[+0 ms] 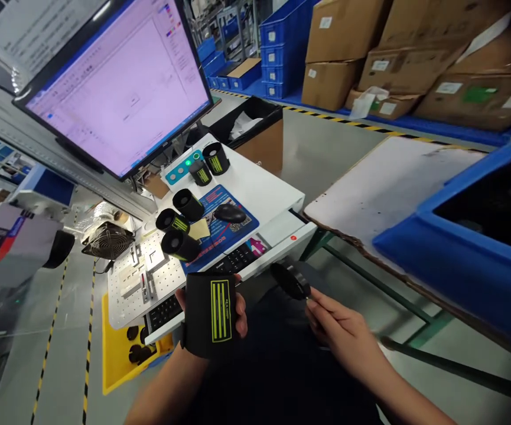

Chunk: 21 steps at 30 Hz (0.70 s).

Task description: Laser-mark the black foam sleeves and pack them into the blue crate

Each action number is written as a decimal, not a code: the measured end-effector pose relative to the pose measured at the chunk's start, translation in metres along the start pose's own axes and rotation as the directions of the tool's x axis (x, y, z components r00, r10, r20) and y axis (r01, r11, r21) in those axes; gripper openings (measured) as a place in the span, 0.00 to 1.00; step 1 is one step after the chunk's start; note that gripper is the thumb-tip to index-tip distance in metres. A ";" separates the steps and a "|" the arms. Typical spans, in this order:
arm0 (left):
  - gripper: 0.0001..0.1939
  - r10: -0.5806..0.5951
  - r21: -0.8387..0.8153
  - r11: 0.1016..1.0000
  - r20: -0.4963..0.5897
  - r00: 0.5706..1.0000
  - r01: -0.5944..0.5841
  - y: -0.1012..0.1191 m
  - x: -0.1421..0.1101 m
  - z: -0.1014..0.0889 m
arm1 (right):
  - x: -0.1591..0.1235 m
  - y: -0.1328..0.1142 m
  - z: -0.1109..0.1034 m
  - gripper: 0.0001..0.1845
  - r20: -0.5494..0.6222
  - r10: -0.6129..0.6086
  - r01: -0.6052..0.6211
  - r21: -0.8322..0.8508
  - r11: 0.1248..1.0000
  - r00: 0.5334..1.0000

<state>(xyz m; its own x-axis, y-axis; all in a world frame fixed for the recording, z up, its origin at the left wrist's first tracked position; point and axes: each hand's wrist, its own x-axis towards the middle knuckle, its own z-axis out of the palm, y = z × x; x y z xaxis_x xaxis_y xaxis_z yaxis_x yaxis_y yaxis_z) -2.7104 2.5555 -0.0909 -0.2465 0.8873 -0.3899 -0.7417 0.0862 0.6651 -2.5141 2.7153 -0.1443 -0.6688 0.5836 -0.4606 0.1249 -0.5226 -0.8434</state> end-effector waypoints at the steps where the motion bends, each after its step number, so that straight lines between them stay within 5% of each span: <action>1: 0.76 -0.013 0.015 1.000 0.007 1.000 0.013 0.001 0.007 0.004 | 0.001 -0.001 -0.005 0.46 -0.010 0.000 0.000 0.009 1.000 1.000; 7: 0.74 -0.091 0.087 0.991 -0.065 0.994 0.097 0.006 0.036 0.031 | 0.007 0.004 -0.034 0.44 -0.069 0.035 -0.033 0.030 0.999 0.997; 13: 0.68 -0.056 0.041 0.997 -0.068 0.996 0.059 0.007 0.054 0.061 | 0.014 0.013 -0.053 0.40 -0.047 0.030 -0.027 0.054 0.998 0.998; 21: 0.66 -0.067 0.199 0.976 -0.090 0.994 0.084 0.019 0.082 0.067 | 0.021 0.013 -0.061 0.44 -0.031 0.024 -0.020 0.120 0.993 0.999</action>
<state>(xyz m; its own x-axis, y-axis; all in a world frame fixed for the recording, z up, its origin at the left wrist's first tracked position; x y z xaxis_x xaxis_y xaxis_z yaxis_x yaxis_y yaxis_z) -2.7033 2.6601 -0.0673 -0.2514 0.8351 -0.4892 -0.6208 0.2487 0.7435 -2.4820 2.7580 -0.1819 -0.6426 0.5899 -0.4891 0.0496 -0.6049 -0.7948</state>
